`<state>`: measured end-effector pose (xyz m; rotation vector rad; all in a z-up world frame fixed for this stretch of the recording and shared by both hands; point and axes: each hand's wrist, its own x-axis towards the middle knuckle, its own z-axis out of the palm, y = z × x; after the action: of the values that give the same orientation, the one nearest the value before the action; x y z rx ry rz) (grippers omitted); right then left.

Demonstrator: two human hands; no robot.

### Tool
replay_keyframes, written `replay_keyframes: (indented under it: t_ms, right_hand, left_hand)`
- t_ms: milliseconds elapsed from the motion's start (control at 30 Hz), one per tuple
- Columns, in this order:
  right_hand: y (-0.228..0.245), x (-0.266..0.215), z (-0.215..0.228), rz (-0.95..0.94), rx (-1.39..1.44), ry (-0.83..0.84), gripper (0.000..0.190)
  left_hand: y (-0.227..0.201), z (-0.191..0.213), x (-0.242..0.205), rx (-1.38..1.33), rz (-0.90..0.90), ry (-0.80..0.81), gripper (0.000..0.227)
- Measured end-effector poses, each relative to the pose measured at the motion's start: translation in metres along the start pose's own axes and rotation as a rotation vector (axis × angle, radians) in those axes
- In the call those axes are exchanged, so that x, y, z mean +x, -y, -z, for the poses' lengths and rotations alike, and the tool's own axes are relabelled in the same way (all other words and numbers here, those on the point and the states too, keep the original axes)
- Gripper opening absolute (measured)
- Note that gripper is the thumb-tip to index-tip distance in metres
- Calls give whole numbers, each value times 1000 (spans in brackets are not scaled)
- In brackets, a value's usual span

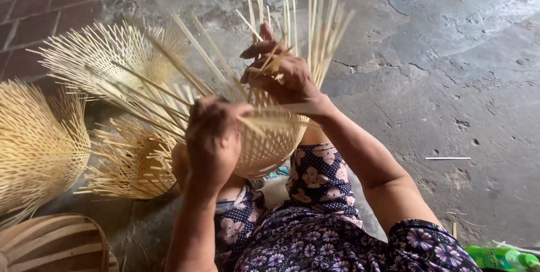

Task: The person weaves a bamboo basket by hand, interlacing thin strips through a vertical frame while bending and tucking the ends into the lattice. Several partially completed bamboo structures sit on the floor nearby as the person works to secure the shape.

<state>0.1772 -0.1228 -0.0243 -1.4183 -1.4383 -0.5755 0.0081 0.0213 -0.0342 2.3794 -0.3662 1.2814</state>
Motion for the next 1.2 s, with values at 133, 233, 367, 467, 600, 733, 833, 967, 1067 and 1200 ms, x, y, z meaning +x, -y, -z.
replay_keyframes:
  t_ms: [133,233,367,467,600,733,833,967,1067,1200]
  right_hand:
    - [13,9,5,65,-191,94,23]
    - [-3,7,10,-332,233,249,25]
    - [-3,5,11,-589,512,353,27]
    - [16,2,5,95,163,127,19]
    - [31,3,6,354,-600,-56,21]
    - [21,15,0,46,-333,237,19]
    - [16,26,1,-690,207,549,33]
    - [12,19,3,-581,9,581,28]
    - [26,10,4,39,172,222,12]
    - [38,5,3,449,-563,19,14]
  left_hand:
    - [7,-17,-14,15,-156,-99,21]
    - [-10,-11,0,152,-213,-188,19]
    - [5,-10,-4,137,-70,-237,19]
    - [14,-8,-6,-46,164,-183,19]
    - [18,-6,-17,-109,169,-95,16]
    - [10,-11,-19,-3,-15,-189,13]
    - [-3,-13,-10,214,-154,-296,17]
    - [8,-10,-9,236,-149,-345,16]
    - [17,-7,-10,-38,46,-295,16]
    - [23,-6,-17,-233,167,-180,20]
